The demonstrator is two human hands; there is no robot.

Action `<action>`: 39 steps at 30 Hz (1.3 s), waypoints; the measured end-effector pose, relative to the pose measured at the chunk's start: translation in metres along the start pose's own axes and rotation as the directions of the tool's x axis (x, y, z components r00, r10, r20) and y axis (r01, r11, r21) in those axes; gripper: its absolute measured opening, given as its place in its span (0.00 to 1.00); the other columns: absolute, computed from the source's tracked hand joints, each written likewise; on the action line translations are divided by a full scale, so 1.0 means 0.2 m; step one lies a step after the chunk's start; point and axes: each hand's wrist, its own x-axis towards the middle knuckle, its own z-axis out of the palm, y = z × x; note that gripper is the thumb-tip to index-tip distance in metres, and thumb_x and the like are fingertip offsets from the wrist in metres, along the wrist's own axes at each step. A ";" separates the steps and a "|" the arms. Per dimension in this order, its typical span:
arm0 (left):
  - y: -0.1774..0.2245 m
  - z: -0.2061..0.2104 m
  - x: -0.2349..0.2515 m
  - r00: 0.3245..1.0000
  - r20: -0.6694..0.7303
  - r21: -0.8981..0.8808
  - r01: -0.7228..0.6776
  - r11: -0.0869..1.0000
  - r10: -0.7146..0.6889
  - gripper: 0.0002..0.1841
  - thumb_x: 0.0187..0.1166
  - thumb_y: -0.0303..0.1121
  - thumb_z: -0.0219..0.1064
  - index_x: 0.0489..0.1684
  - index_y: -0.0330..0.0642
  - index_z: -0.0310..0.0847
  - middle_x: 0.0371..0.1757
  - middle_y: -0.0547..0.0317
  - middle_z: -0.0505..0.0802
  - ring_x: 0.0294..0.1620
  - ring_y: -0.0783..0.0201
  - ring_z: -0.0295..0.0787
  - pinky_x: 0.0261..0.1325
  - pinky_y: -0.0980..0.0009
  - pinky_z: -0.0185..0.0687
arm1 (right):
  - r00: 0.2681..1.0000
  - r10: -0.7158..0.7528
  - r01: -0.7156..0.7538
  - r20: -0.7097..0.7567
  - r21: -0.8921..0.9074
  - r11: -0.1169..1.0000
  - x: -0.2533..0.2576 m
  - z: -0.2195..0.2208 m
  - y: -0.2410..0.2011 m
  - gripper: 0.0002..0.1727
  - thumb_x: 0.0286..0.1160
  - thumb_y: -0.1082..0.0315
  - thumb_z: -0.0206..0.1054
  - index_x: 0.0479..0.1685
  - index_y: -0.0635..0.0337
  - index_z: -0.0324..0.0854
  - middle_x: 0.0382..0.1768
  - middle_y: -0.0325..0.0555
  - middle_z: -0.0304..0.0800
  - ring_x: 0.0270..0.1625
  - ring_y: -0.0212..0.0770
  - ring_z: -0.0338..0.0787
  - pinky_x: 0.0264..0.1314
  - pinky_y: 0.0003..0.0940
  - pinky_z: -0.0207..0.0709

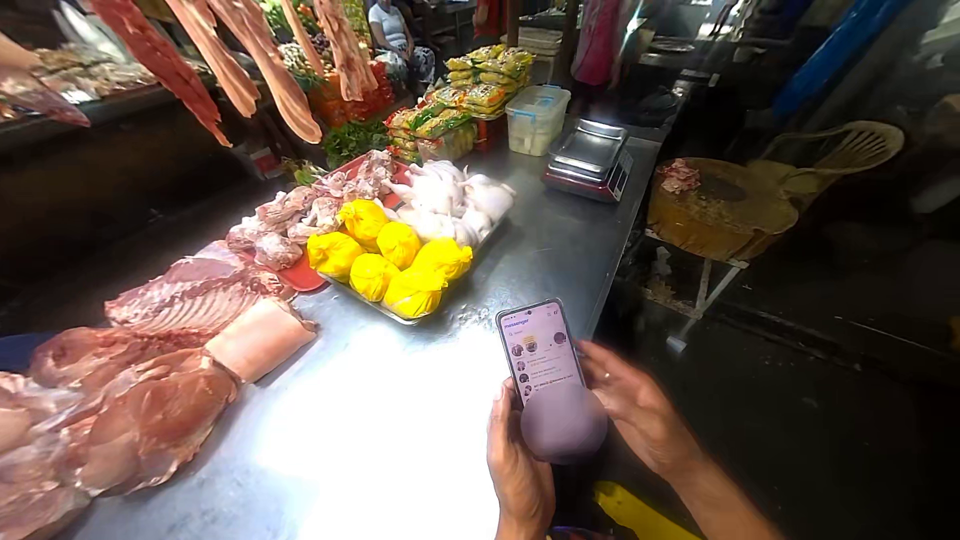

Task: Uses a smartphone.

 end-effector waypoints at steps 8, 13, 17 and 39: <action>-0.08 -0.05 -0.12 0.995 -0.016 -0.089 0.092 0.992 -0.094 0.23 0.92 0.44 0.46 0.55 0.35 0.83 0.48 0.45 0.95 0.51 0.59 0.96 0.58 0.60 0.92 | 0.988 0.140 -0.128 -0.063 0.168 0.977 -0.04 0.12 0.02 0.30 0.77 0.70 0.60 0.80 0.72 0.64 0.59 0.57 0.90 0.58 0.45 0.94 0.65 0.40 0.88; -0.11 -0.07 -0.14 0.994 -0.007 -0.063 0.112 0.992 -0.113 0.24 0.93 0.44 0.44 0.56 0.36 0.83 0.48 0.46 0.95 0.52 0.60 0.95 0.58 0.61 0.92 | 0.980 0.163 -0.137 -0.112 0.208 0.969 -0.08 0.12 0.04 0.28 0.78 0.72 0.55 0.79 0.72 0.64 0.59 0.58 0.90 0.58 0.45 0.94 0.65 0.41 0.88; -0.12 -0.05 -0.16 0.991 -0.008 -0.048 0.136 0.989 -0.137 0.24 0.93 0.44 0.42 0.57 0.36 0.82 0.49 0.48 0.95 0.52 0.61 0.95 0.58 0.62 0.92 | 0.983 0.155 -0.133 -0.103 0.191 0.973 -0.12 0.10 0.04 0.33 0.73 0.75 0.56 0.83 0.72 0.59 0.62 0.58 0.87 0.60 0.45 0.92 0.67 0.41 0.86; -0.15 -0.04 -0.21 0.988 0.021 0.043 0.155 0.987 -0.156 0.24 0.92 0.45 0.44 0.57 0.37 0.81 0.49 0.48 0.95 0.52 0.61 0.95 0.58 0.62 0.92 | 0.968 0.175 -0.134 -0.182 0.218 0.967 -0.21 0.09 0.04 0.31 0.75 0.77 0.55 0.82 0.71 0.61 0.62 0.57 0.88 0.60 0.44 0.92 0.67 0.40 0.86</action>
